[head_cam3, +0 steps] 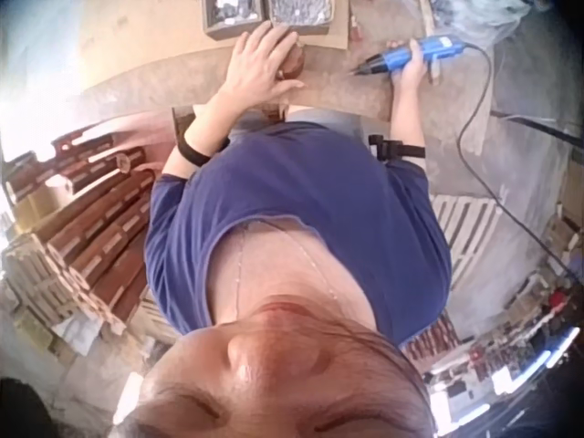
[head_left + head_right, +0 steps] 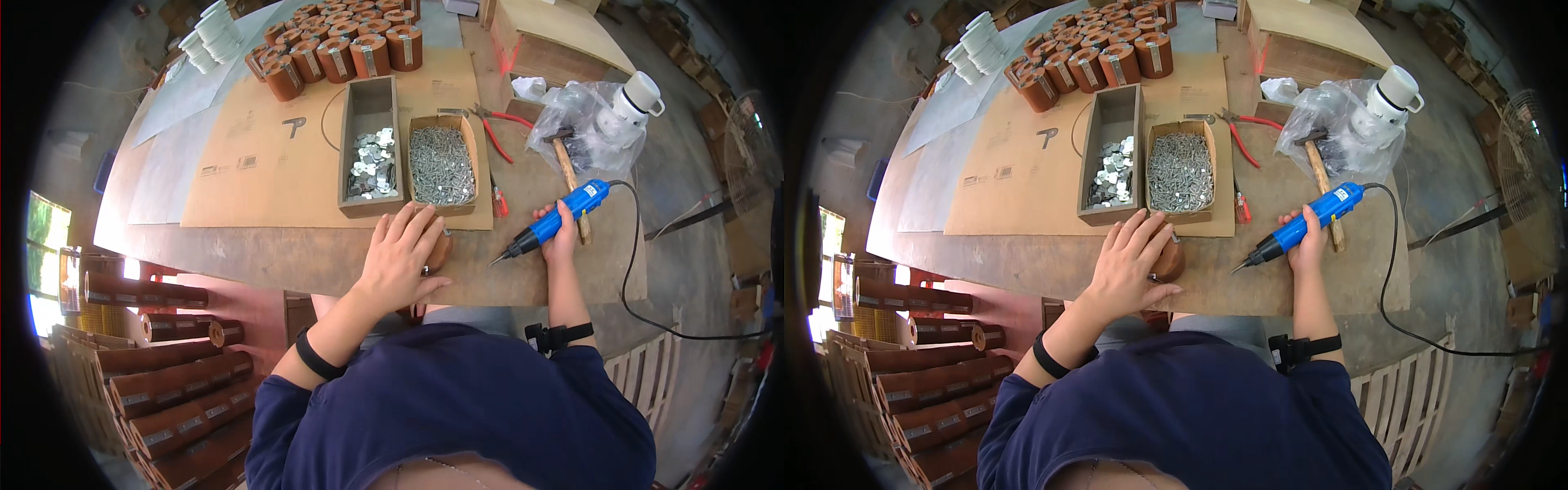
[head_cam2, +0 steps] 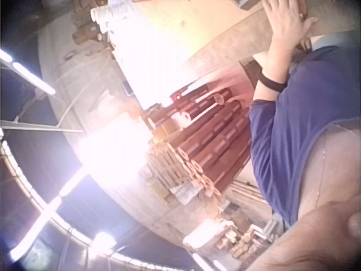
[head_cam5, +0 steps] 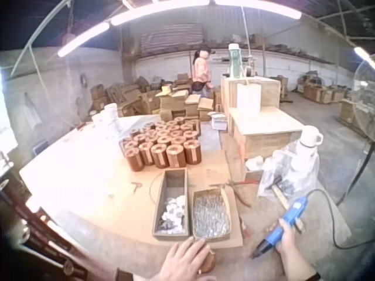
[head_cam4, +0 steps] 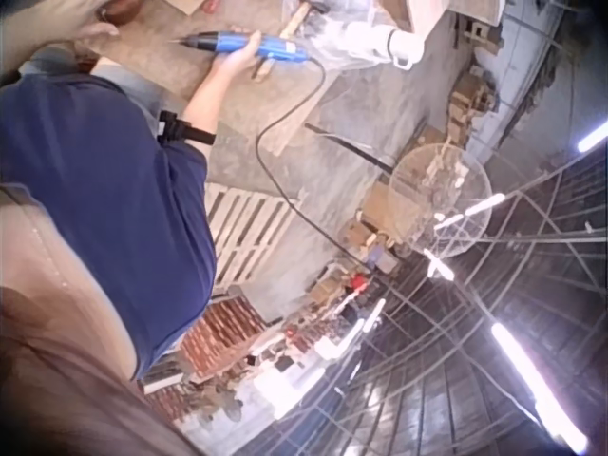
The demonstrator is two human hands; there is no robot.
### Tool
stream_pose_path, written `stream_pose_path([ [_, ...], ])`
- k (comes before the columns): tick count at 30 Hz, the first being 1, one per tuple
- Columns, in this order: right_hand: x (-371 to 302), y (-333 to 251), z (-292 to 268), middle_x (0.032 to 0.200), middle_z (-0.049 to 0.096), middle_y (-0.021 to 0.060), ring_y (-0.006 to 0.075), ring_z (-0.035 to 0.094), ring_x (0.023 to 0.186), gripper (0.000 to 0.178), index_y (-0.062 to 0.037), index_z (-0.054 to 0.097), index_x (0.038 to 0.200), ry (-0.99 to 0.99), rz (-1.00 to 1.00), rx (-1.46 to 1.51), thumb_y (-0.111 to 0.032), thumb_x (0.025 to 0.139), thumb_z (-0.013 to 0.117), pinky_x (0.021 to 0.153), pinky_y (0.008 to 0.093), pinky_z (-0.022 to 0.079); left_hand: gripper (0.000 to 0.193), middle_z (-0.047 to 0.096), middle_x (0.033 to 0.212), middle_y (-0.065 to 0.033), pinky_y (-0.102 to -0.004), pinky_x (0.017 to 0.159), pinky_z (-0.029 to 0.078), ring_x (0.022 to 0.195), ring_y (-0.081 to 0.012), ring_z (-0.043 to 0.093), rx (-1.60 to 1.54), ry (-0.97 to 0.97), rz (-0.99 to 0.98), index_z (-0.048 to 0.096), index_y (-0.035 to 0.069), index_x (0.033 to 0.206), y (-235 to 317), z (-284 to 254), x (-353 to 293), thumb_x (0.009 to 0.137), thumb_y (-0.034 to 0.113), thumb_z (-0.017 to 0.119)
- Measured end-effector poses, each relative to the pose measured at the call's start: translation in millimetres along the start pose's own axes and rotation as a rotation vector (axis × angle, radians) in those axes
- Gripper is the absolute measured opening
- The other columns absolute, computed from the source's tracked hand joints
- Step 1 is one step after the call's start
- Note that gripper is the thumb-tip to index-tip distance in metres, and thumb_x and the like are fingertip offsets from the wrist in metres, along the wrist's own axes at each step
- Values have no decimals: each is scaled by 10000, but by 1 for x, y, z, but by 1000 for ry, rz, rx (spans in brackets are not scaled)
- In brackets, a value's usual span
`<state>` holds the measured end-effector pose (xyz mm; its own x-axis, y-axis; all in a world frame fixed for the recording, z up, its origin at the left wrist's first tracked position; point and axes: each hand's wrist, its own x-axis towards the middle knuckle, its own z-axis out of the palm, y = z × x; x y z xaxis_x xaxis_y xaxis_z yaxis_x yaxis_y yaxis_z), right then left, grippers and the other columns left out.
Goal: Assembling small metal plates onto cylindrical wood components using an electric screwdriver and hammer.
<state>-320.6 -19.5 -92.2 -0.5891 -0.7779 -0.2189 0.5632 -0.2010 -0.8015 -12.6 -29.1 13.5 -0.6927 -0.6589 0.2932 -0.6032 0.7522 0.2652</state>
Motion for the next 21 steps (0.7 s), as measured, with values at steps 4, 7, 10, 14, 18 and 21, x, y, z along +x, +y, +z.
stream_pose_path([
  [4, -1, -1, 4, 773, 543, 91, 212, 571, 673, 259, -39, 469, 920, 11, 7, 25, -197, 783, 622, 684, 404, 511, 800, 372, 1317, -135, -488, 950, 328, 1220, -357, 332, 30, -11, 26, 433, 50, 1235, -3, 2, -2, 608, 472, 696],
  [7, -3, 0, 2, 772, 545, 88, 211, 572, 669, 259, -42, 472, 919, 40, 31, 28, -201, 783, 624, 683, 404, 510, 778, 368, 1322, -143, -473, 954, 333, 1229, -373, 320, 25, -13, 37, 438, 52, 1230, -3, 4, -4, 616, 454, 699],
  [10, -3, 1, 1, 774, 548, 85, 212, 574, 672, 263, -45, 476, 923, 19, 19, 25, -206, 782, 628, 690, 408, 510, 748, 375, 1316, -153, -464, 958, 337, 1230, -395, 313, 5, 1, 40, 449, 57, 1219, -3, 3, -6, 621, 425, 706],
  [14, -3, 1, 1, 776, 551, 83, 213, 576, 676, 264, -45, 477, 928, 14, 15, 19, -206, 783, 628, 694, 408, 509, 715, 389, 1301, -163, -464, 955, 346, 1223, -419, 317, -10, 44, 70, 469, 70, 1201, -3, 3, -9, 614, 390, 722],
  [18, -2, 1, 3, 773, 551, 77, 204, 574, 681, 260, -41, 484, 908, 15, 17, 2, -228, 790, 622, 697, 392, 505, 679, 390, 1300, -168, -467, 952, 353, 1221, -424, 320, -16, 40, 67, 487, 80, 1184, -3, 1, -7, 617, 368, 727],
  [21, -5, -3, 9, 766, 549, 72, 197, 570, 682, 268, -37, 487, 895, 33, 34, -51, -246, 793, 620, 689, 375, 503, 652, 388, 1299, -172, -475, 956, 349, 1217, -437, 318, -52, 56, 91, 501, 93, 1170, -4, 4, -8, 613, 339, 733],
])
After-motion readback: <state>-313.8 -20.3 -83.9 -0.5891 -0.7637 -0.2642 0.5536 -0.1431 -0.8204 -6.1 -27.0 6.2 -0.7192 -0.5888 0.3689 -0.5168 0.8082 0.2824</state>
